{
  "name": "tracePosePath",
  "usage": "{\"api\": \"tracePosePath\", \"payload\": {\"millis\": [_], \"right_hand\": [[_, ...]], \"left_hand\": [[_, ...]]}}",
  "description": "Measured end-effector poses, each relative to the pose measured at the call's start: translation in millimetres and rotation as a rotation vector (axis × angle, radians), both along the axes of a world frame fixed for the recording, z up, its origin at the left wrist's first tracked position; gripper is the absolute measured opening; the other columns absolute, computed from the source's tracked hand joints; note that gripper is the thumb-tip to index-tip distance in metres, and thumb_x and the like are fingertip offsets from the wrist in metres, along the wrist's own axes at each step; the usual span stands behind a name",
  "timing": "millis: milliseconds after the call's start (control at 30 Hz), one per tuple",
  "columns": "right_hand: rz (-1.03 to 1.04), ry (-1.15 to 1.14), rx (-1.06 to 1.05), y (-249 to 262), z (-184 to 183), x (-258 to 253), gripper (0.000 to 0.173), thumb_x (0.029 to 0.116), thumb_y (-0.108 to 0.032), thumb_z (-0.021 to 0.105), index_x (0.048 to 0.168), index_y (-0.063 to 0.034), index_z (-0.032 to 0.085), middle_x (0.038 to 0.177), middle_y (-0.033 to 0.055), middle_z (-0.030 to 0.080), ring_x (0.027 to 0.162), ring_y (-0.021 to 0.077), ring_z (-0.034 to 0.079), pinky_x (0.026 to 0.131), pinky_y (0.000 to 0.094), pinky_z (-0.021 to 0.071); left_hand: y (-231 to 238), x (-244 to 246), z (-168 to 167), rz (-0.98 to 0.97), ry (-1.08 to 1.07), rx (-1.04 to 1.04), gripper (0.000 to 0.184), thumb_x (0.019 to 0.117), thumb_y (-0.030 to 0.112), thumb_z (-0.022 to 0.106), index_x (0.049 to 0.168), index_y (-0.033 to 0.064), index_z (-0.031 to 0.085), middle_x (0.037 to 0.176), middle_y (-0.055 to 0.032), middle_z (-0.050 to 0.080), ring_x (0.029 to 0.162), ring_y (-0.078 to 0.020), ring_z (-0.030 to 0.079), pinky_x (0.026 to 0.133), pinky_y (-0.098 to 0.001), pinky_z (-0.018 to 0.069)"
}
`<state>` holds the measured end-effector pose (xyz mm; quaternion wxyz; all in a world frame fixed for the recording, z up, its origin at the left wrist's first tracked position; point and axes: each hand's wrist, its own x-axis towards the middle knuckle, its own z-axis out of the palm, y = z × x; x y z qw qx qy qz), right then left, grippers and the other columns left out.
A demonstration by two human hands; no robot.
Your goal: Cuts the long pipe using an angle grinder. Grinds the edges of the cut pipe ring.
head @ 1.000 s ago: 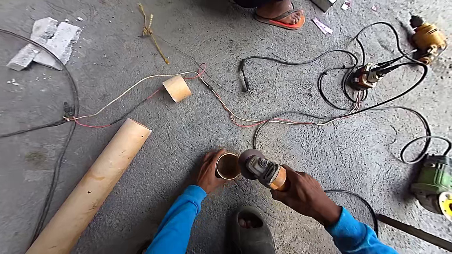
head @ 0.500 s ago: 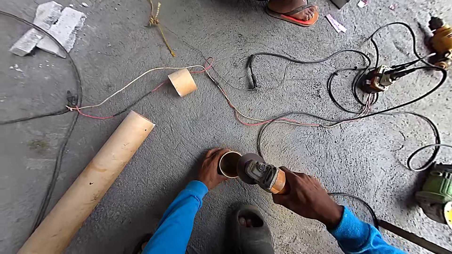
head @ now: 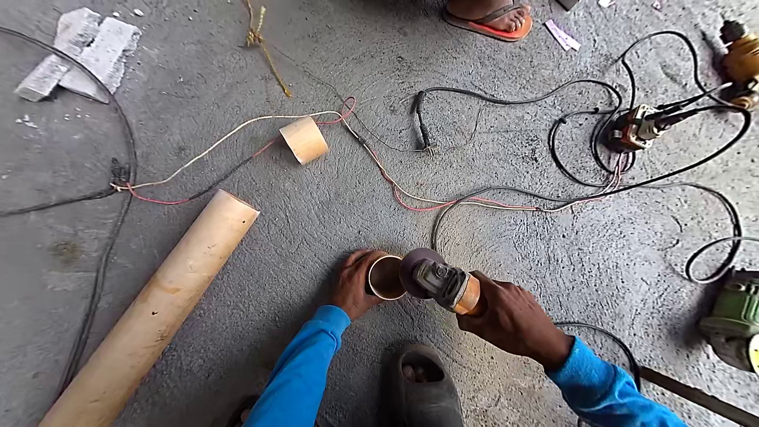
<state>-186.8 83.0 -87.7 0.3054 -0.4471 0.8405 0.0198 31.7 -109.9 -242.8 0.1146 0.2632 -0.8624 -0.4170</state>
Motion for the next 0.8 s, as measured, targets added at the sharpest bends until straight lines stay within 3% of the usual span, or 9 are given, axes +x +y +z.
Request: {"api": "tracePosePath", "payload": {"millis": [167,233,333,433,500,567,633,700,800], "right_hand": [[0.042,-0.055,0.063,20,7,11,0.066,0.0717,-0.060,0.078,0.115,-0.0107,0.066,0.087,0.0109,0.072,0.082,0.0331,0.072,0.068,0.0574,0.0553],[0.068,-0.062,0.021,34,7,23,0.071,0.0690,-0.059,0.080,0.117,-0.0096,0.067,0.086,0.0119,0.072,0.079,0.0345,0.072,0.064,0.0584,0.0556],[0.033,-0.047,-0.065,51,3,33,0.070,0.0665,-0.062,0.078,0.116,-0.0132,0.067,0.082,0.0077,0.072,0.074,0.0302,0.072,0.059,0.0556,0.0558],[-0.037,-0.013,-0.111,51,6,28,0.072,0.0670,-0.061,0.078,0.118,-0.0103,0.068,0.080,0.0087,0.072,0.072,0.0316,0.072,0.059,0.0570,0.0554],[-0.062,0.005,-0.089,45,8,18,0.068,0.0688,-0.061,0.077,0.114,-0.0113,0.068,0.080,0.0075,0.071,0.074,0.0298,0.072,0.061,0.0558,0.0555],[-0.056,0.012,-0.089,35,6,9,0.064,0.0695,-0.061,0.076,0.111,-0.0134,0.068,0.078,0.0051,0.070,0.073,0.0267,0.071,0.061,0.0534,0.0553],[-0.051,-0.012,-0.060,21,5,4,0.061,0.0710,-0.061,0.076,0.110,-0.0148,0.068,0.079,0.0039,0.070,0.075,0.0250,0.071,0.063,0.0526,0.0553],[-0.036,-0.031,-0.017,8,6,0,0.059,0.0719,-0.061,0.077,0.109,-0.0168,0.067,0.080,0.0022,0.069,0.077,0.0232,0.070,0.065,0.0518,0.0553],[0.003,-0.030,0.014,-6,6,-4,0.055,0.0717,-0.061,0.077,0.105,-0.0197,0.065,0.076,-0.0015,0.067,0.074,0.0193,0.069,0.063,0.0479,0.0544]], "left_hand": [[0,-2,1,-0.003,-0.010,0.001,0.095,0.0557,0.035,0.098,0.141,0.0186,0.059,0.135,0.0058,0.067,0.137,-0.0161,0.051,0.116,-0.0371,0.0418],[3,-2,-2,0.010,0.000,-0.026,0.093,0.0567,0.035,0.097,0.141,0.0177,0.060,0.135,0.0052,0.066,0.137,-0.0159,0.052,0.116,-0.0370,0.0419],[16,0,-8,0.099,0.027,-0.097,0.093,0.0570,0.041,0.096,0.137,0.0112,0.060,0.134,-0.0035,0.066,0.133,-0.0217,0.056,0.115,-0.0399,0.0435],[29,2,-6,0.191,0.012,-0.074,0.119,0.0470,0.061,0.096,0.140,0.0019,0.050,0.138,-0.0181,0.058,0.130,-0.0316,0.057,0.111,-0.0470,0.0475],[24,4,-1,0.131,-0.015,-0.034,0.131,0.0471,0.062,0.095,0.152,0.0060,0.039,0.149,-0.0150,0.051,0.138,-0.0281,0.051,0.116,-0.0451,0.0423],[11,2,3,0.012,-0.039,-0.038,0.131,0.0537,0.056,0.094,0.159,0.0114,0.031,0.155,-0.0076,0.049,0.144,-0.0226,0.045,0.121,-0.0421,0.0356],[2,0,4,-0.069,-0.031,-0.052,0.117,0.0581,0.050,0.094,0.157,0.0154,0.040,0.148,-0.0014,0.057,0.141,-0.0199,0.048,0.120,-0.0414,0.0366],[-1,-1,1,-0.083,-0.012,-0.056,0.101,0.0574,0.044,0.094,0.146,0.0184,0.054,0.140,0.0047,0.063,0.137,-0.0171,0.051,0.117,-0.0402,0.0398],[-2,-2,0,-0.075,-0.026,-0.025,0.096,0.0565,0.040,0.096,0.142,0.0210,0.058,0.138,0.0079,0.064,0.137,-0.0152,0.050,0.117,-0.0399,0.0404]]}}
